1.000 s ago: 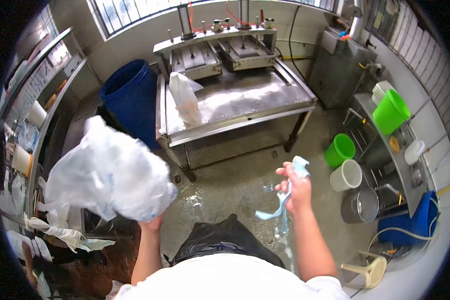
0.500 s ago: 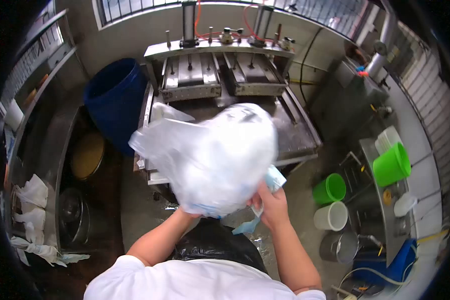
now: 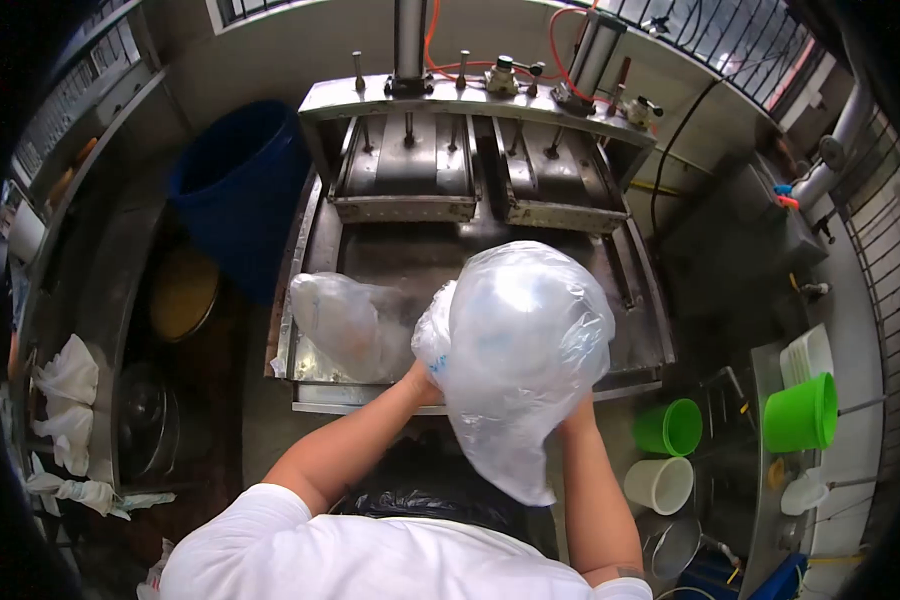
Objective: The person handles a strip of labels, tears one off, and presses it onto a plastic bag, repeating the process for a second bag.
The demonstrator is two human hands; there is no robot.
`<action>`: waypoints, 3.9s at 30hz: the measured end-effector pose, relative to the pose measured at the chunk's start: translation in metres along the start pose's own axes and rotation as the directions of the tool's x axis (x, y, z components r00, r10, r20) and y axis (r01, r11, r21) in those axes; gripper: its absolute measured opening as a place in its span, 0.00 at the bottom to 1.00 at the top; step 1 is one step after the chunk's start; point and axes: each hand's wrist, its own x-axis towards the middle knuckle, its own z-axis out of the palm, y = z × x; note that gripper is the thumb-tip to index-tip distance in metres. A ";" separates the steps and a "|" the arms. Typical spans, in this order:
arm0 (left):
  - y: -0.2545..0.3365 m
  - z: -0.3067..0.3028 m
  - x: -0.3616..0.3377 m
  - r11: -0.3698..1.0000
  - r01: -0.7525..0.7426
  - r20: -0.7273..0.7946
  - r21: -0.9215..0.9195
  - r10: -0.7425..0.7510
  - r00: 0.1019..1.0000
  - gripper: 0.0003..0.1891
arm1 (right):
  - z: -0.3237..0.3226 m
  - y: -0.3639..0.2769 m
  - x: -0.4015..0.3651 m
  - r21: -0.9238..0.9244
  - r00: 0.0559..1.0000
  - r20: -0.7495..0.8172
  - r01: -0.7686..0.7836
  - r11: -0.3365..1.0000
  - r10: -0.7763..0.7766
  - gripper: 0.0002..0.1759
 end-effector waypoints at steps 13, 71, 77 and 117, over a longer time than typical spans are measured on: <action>0.049 -0.026 -0.031 0.574 -0.215 -0.224 0.790 0.597 0.770 0.27 | 0.038 -0.051 0.091 0.593 0.967 0.254 -0.131 0.795 -0.030 0.22; 0.157 0.009 -0.237 -0.043 -0.113 0.057 0.993 0.991 0.118 0.13 | 0.151 -0.192 0.074 0.658 0.754 0.656 -0.590 0.467 0.029 0.17; 0.150 -0.023 -0.225 0.137 -0.121 -0.116 0.983 0.978 0.172 0.13 | 0.159 -0.188 0.089 0.604 0.771 0.634 -0.533 0.593 0.048 0.17; 0.090 0.181 0.016 -0.299 -0.516 0.558 0.803 0.681 0.474 0.29 | -0.208 -0.120 0.109 0.951 0.924 -0.058 -0.064 0.302 0.378 0.09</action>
